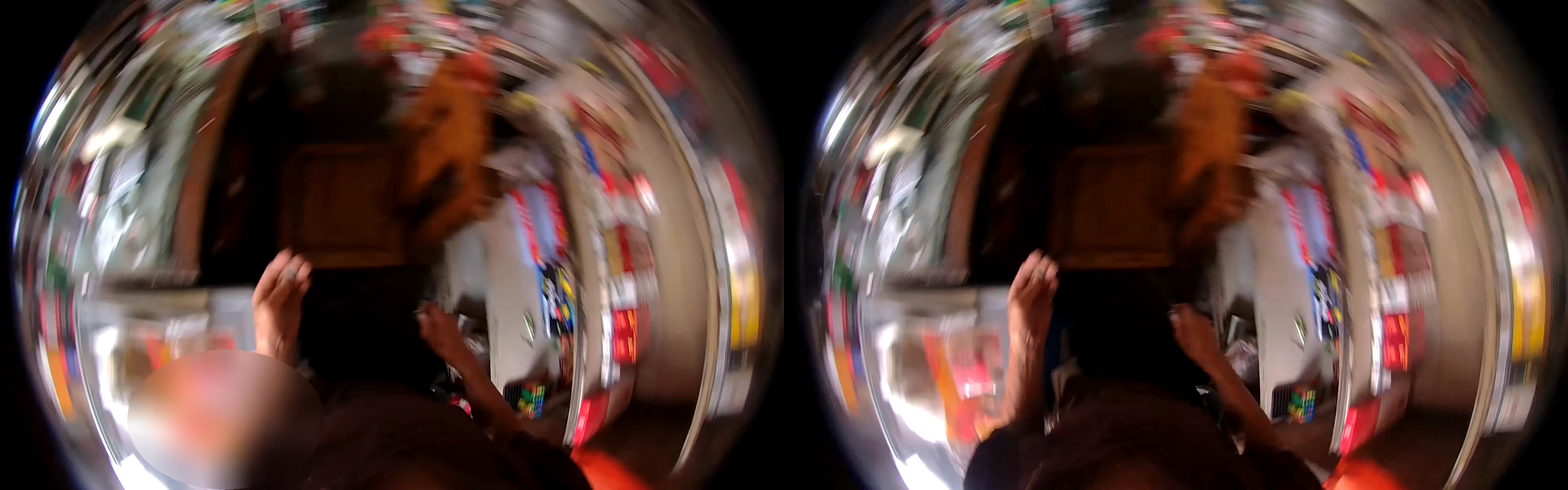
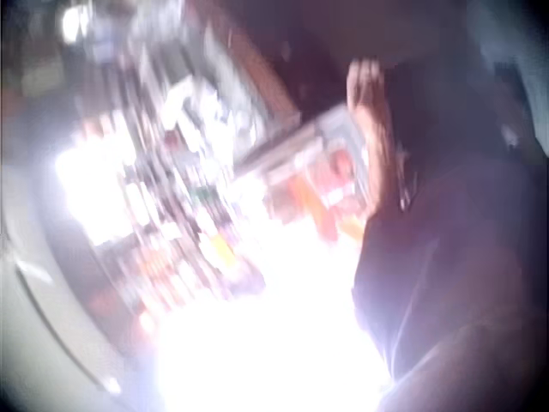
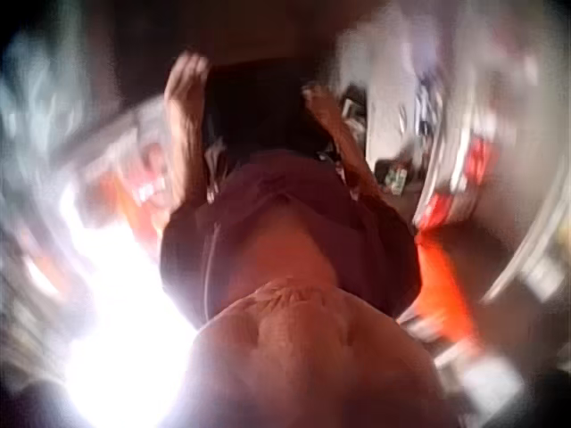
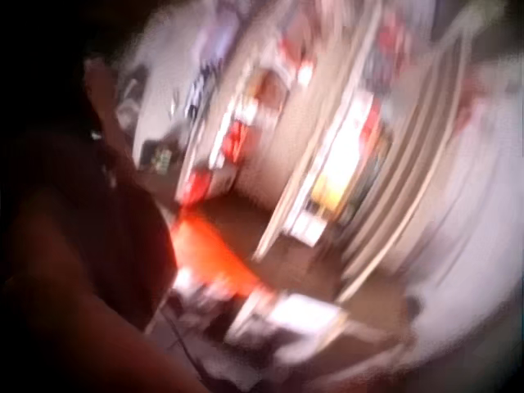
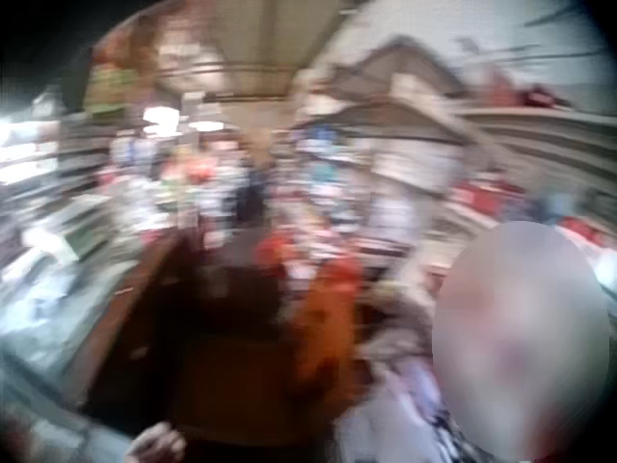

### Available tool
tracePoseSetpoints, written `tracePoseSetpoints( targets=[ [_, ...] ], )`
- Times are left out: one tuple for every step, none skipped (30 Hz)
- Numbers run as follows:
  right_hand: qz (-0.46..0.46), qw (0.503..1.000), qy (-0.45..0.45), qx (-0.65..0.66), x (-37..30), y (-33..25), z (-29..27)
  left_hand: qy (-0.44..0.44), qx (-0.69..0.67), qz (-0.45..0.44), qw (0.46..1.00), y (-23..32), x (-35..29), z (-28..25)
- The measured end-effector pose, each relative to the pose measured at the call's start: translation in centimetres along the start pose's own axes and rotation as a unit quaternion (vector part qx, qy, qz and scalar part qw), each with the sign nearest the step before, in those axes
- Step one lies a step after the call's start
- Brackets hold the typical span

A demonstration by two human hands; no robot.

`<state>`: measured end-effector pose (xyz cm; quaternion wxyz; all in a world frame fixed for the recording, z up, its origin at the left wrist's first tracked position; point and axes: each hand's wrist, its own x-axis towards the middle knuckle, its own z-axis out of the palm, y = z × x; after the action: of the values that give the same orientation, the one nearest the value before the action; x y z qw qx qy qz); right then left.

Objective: The person repairs a wooden chair by using a small metal tool to scrape and clean the joints and legs. They repeatedly scrape the crevices of the chair frame, which is positioned upside down on the floor, and occasionally pause to inspect the work.

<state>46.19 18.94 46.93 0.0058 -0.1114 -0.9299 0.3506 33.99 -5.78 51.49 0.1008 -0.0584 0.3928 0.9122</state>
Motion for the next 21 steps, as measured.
tracePoseSetpoints(
  targets=[
    [0.016, 0.999, -0.022, 0.031, -0.6, -0.2, 0.0, -0.06, -0.023, -0.017, 0.998, -1.2, 0.0, -0.8],
    [0.025, 0.999, -0.02, 0.042, -0.8, -0.1, 0.5, -0.069, 0.003, -0.045, 0.997, -1.9, -0.5, -1.1],
    [0.03, 0.998, -0.029, 0.049, -1.3, 0.2, 0.8, -0.081, 0.022, -0.1, 0.991, -3.0, -1.0, -1.0],
    [0.033, 0.997, -0.047, 0.058, -2.1, 0.8, 1.1, -0.008, 0.076, -0.152, 0.985, -4.3, -2.6, 1.1],
    [0.057, 0.995, -0.039, 0.078, -2.8, 1.4, 0.9, -0.056, 0.075, -0.193, 0.977, -6.0, -2.8, 1.2],
    [0.075, 0.991, -0.046, 0.098, -4.0, 2.5, 0.6, -0.069, 0.093, -0.235, 0.965, -8.0, -3.4, 1.3],
    [0.096, 0.987, -0.053, 0.116, -5.3, 3.4, 0.8, -0.085, 0.114, -0.286, 0.948, -9.5, -3.7, 2.2],
    [0.121, 0.987, -0.04, 0.093, -6.4, 4.3, 1.1, -0.121, 0.12, -0.318, 0.933, -11.9, -3.9, 2.1],
    [0.143, 0.986, -0.029, 0.075, -7.3, 5.3, 2.0, -0.136, 0.149, -0.35, 0.915, -13.1, -3.8, 2.7],
    [0.164, 0.985, -0.019, 0.052, -8.0, 6.2, 2.6, -0.144, 0.157, -0.368, 0.905, -14.2, -3.5, 3.3],
    [0.178, 0.982, -0.006, 0.064, -8.8, 6.8, 2.8, -0.151, 0.163, -0.386, 0.895, -15.3, -3.2, 4.1],
    [0.189, 0.979, 0.003, 0.079, -9.5, 7.6, 3.2, -0.154, 0.172, -0.403, 0.886, -16.4, -2.7, 4.7],
    [0.203, 0.975, 0.013, 0.09, -10.2, 8.1, 3.3, -0.167, 0.161, -0.402, 0.886, -17.7, -2.1, 5.4],
    [0.196, 0.976, 0.041, 0.086, -10.6, 8.6, 3.3, -0.18, 0.149, -0.401, 0.886, -19.0, -1.3, 6.3],
    [0.191, 0.976, 0.068, 0.082, -11.0, 9.0, 3.3, -0.193, 0.138, -0.401, 0.885, -20.2, -0.5, 7.5],
    [0.188, 0.975, 0.094, 0.075, -11.7, 9.3, 3.1, -0.216, 0.117, -0.39, 0.887, -21.3, 0.6, 9.7],
    [0.205, 0.972, 0.092, 0.063, -12.6, 10.2, 2.9, -0.239, 0.094, -0.38, 0.889, -22.5, 2.0, 12.7],
    [0.227, 0.968, 0.093, 0.052, -13.4, 11.4, 3.0, -0.288, 0.096, -0.334, 0.892, -21.7, 2.2, 17.9],
    [0.241, 0.965, 0.092, 0.044, -13.7, 11.9, 3.3, -0.363, 0.122, -0.263, 0.885, -21.6, 3.9, 21.4],
    [0.227, 0.967, 0.111, 0.036, -13.7, 11.8, 3.2, -0.424, 0.141, -0.183, 0.876, -21.3, 5.7, 24.8],
    [0.198, 0.971, 0.126, 0.038, -12.9, 11.3, 3.4, -0.341, -0.068, -0.279, 0.895, -21.5, 7.7, 26.9]
  ],
)
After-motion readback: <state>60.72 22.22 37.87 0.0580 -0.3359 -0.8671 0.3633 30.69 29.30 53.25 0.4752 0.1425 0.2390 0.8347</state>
